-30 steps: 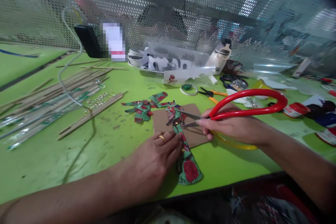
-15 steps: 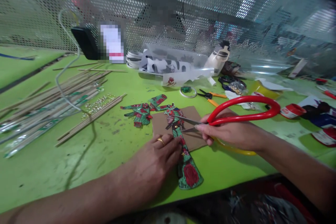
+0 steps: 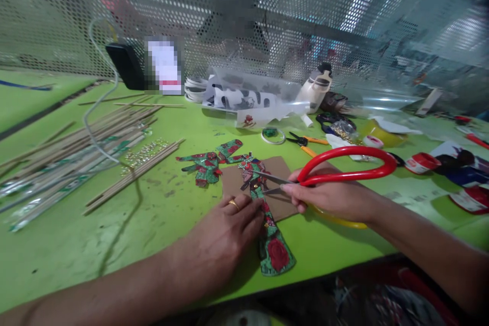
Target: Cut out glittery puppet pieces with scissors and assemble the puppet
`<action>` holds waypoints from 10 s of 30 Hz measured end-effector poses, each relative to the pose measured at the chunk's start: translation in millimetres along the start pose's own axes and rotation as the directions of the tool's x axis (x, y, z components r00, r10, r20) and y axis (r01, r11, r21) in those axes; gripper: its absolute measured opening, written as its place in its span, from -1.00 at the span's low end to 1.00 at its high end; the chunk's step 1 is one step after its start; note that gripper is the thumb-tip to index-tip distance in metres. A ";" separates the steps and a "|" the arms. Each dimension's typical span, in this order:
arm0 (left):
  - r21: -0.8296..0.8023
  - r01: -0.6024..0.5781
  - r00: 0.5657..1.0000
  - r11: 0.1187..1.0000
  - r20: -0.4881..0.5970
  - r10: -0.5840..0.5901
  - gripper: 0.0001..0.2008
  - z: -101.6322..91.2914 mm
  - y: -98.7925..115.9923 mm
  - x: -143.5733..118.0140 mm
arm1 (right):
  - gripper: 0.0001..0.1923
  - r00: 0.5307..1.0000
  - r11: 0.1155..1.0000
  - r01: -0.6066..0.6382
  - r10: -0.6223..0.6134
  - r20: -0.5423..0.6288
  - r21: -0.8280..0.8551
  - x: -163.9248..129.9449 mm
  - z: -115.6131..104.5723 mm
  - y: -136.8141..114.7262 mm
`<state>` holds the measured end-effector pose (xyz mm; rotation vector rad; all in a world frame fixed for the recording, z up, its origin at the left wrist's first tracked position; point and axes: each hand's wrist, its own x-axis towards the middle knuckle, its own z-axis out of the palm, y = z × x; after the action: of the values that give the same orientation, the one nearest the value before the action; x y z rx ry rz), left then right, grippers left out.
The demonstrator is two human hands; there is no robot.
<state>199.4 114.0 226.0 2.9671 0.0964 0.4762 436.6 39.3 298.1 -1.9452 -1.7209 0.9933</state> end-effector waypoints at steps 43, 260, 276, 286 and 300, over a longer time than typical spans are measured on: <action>0.017 -0.027 0.999 1.000 -0.045 0.027 -0.69 -0.5 -1.6 -0.1 | -0.55 1.000 0.996 -0.023 0.024 -0.012 0.089 1.6 9.1 1.6; 0.116 -0.074 0.997 0.991 -0.019 0.077 -0.58 1.6 3.4 -2.3 | -0.59 0.969 0.964 -0.187 0.213 0.125 -0.190 21.1 -3.6 -51.2; 0.140 -0.087 0.996 0.986 0.024 0.085 -0.59 1.2 1.7 -2.5 | -0.60 0.990 0.968 -0.144 0.142 -0.023 -0.206 10.3 -6.5 -50.5; 0.125 -0.073 0.997 0.989 -0.009 0.075 -0.60 2.7 2.1 -3.0 | -0.65 0.995 0.977 -0.083 0.093 0.045 -0.195 8.4 -4.3 -48.5; 0.121 -0.076 0.996 0.990 -0.028 0.080 -0.62 4.6 1.1 -0.9 | -0.66 0.994 0.980 -0.078 0.091 0.067 -0.184 10.7 -2.9 -50.8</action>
<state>200.1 112.3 221.5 3.0907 0.0120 0.5472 402.6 60.0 331.6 -2.1358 -1.8403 0.9805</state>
